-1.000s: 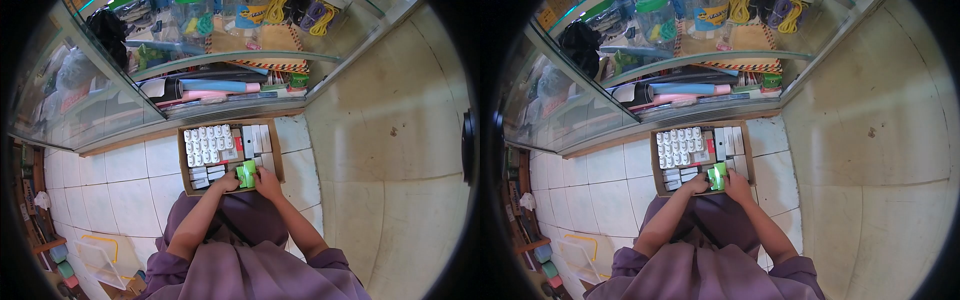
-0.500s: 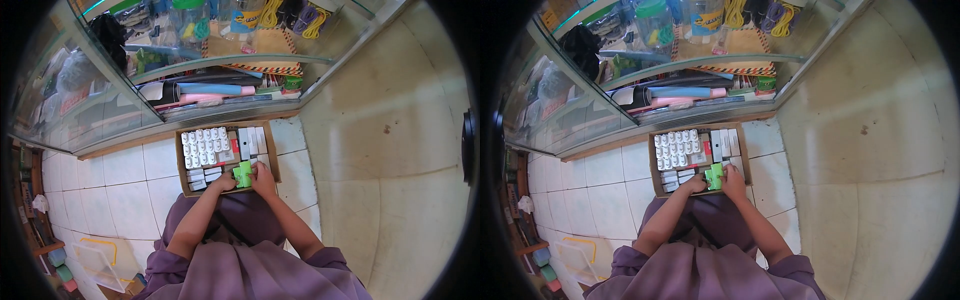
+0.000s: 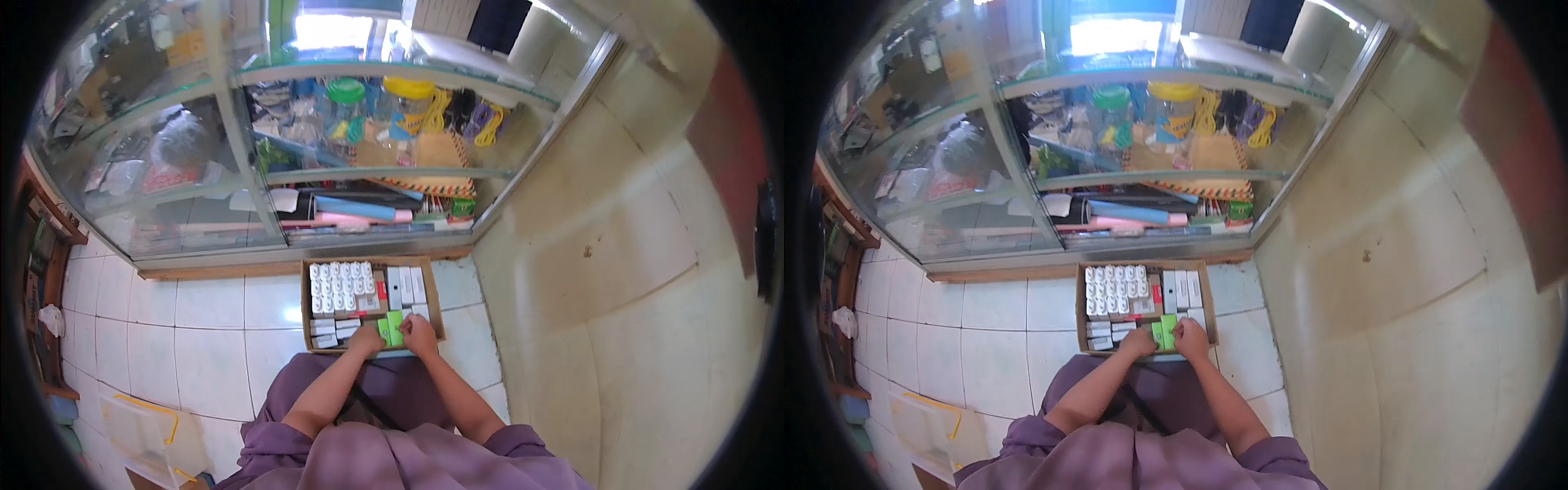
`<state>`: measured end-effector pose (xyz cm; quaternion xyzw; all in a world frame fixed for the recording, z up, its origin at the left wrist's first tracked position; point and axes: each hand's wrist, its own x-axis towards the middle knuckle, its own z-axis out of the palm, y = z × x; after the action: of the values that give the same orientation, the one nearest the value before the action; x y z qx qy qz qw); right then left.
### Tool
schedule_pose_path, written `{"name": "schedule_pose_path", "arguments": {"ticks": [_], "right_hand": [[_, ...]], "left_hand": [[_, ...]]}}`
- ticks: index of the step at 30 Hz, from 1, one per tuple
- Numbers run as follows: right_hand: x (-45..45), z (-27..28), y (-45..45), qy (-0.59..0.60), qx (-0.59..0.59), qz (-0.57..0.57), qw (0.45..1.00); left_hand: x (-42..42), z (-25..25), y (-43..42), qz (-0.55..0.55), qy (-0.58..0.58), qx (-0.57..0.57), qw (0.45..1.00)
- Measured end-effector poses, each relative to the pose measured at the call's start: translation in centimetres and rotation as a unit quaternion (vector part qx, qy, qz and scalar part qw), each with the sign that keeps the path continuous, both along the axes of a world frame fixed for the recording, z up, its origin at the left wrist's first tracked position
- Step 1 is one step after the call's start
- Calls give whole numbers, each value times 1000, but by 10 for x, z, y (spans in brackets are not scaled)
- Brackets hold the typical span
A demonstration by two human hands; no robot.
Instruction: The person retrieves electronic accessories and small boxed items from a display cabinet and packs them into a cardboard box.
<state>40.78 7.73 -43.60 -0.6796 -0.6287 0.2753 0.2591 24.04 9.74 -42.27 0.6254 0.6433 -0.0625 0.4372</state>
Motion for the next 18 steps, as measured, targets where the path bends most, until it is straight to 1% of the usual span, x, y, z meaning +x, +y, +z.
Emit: {"name": "schedule_pose_path", "arguments": {"ticks": [1,3,4,6,7,9,10,13,14,15,17,18], "right_hand": [[0,2,0,-1,14,5,1000],[0,7,-2,-11,-3,4,1000],[0,6,-2,-10,9,10,1000],[0,4,-3,-34,27,4,999],[1,0,-3,-33,37,8,999],[3,-8,-4,-33,66,7,997],[4,-9,-5,-28,74,11,997],[6,-16,-9,-27,107,25,994],[9,-20,-7,-52,107,40,992],[10,-21,-6,-50,115,42,991],[12,-19,-2,33,35,28,998],[10,-11,-1,45,24,26,998]], "left_hand": [[-1,8,-5,5,-1,14,1000],[-4,23,-16,14,7,27,1000],[-6,18,-19,20,8,39,999],[-13,10,-24,-22,13,60,998],[-18,12,-28,-17,14,70,997],[-31,15,-38,-51,-37,101,993],[-37,11,-41,-67,-42,114,990],[-57,12,-50,-88,-63,141,984],[-64,15,-52,-86,-59,149,983],[-73,17,-53,-88,-54,151,983],[-89,24,-52,-93,-43,156,982],[-97,30,-51,-96,-38,159,982]]}}
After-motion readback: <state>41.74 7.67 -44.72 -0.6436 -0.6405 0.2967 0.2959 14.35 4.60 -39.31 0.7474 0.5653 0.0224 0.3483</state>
